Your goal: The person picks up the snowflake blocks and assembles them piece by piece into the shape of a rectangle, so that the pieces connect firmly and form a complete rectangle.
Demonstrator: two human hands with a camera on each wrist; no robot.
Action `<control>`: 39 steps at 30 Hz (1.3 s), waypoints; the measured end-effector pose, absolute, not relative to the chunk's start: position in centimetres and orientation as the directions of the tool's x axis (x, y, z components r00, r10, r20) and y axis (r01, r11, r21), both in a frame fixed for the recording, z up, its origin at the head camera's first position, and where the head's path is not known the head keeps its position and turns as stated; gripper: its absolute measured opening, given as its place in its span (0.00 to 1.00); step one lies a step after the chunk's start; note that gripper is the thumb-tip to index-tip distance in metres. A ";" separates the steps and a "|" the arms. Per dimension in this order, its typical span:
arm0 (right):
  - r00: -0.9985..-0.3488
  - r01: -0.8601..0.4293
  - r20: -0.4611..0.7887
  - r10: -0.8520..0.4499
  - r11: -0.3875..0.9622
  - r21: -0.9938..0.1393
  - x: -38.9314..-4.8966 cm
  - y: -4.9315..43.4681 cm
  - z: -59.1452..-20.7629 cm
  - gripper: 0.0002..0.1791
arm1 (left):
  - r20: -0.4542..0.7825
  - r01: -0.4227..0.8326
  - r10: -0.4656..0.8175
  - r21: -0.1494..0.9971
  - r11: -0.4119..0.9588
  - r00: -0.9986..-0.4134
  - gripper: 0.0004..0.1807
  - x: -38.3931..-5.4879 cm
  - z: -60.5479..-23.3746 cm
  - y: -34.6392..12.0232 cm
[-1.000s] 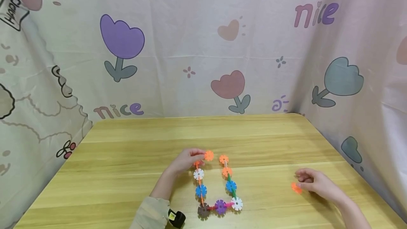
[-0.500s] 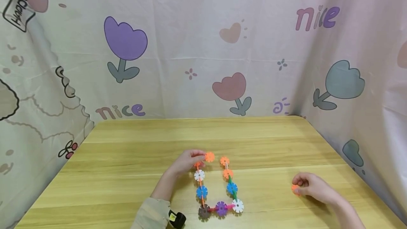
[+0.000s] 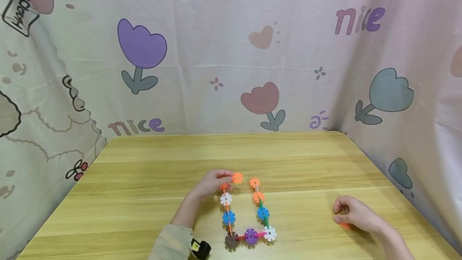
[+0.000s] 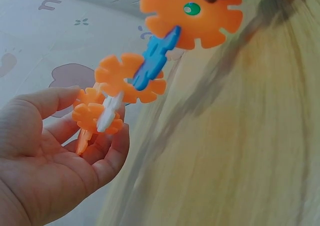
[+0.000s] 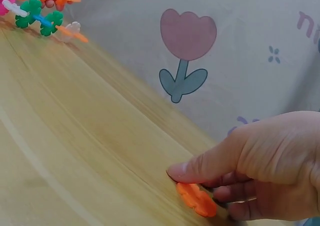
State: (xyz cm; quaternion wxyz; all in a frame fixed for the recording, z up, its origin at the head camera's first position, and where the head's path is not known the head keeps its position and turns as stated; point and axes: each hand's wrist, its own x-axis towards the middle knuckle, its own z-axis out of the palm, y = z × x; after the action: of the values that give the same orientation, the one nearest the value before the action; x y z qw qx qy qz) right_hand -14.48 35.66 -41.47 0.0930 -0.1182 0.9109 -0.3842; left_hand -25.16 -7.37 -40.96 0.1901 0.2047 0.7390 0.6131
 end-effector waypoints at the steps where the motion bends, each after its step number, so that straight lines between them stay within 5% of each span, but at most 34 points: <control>1: -0.956 -0.142 -0.078 -0.283 0.677 -0.722 -14.5 35.7 -41.5 0.14 | -0.029 0.071 0.536 0.984 0.165 -0.843 0.19 -25.2 -41.0 -7.4; 23: -0.919 -0.169 -0.119 -0.376 0.649 -0.742 -13.9 38.0 -41.4 0.17 | -0.038 0.061 0.538 0.984 0.165 -0.842 0.19 -25.0 -40.9 -7.4; 39: -0.927 -0.049 -0.183 -0.328 0.588 -0.808 -15.1 35.2 -40.7 0.15 | -0.033 0.069 0.542 0.984 0.166 -0.840 0.20 -25.2 -41.0 -7.4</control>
State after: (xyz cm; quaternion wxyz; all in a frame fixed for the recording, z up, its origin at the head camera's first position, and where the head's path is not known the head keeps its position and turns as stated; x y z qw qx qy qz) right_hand -15.13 35.24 -40.68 0.1582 -0.1075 0.8768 -0.4412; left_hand -25.15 -7.43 -40.99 0.1932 0.2067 0.7387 0.6117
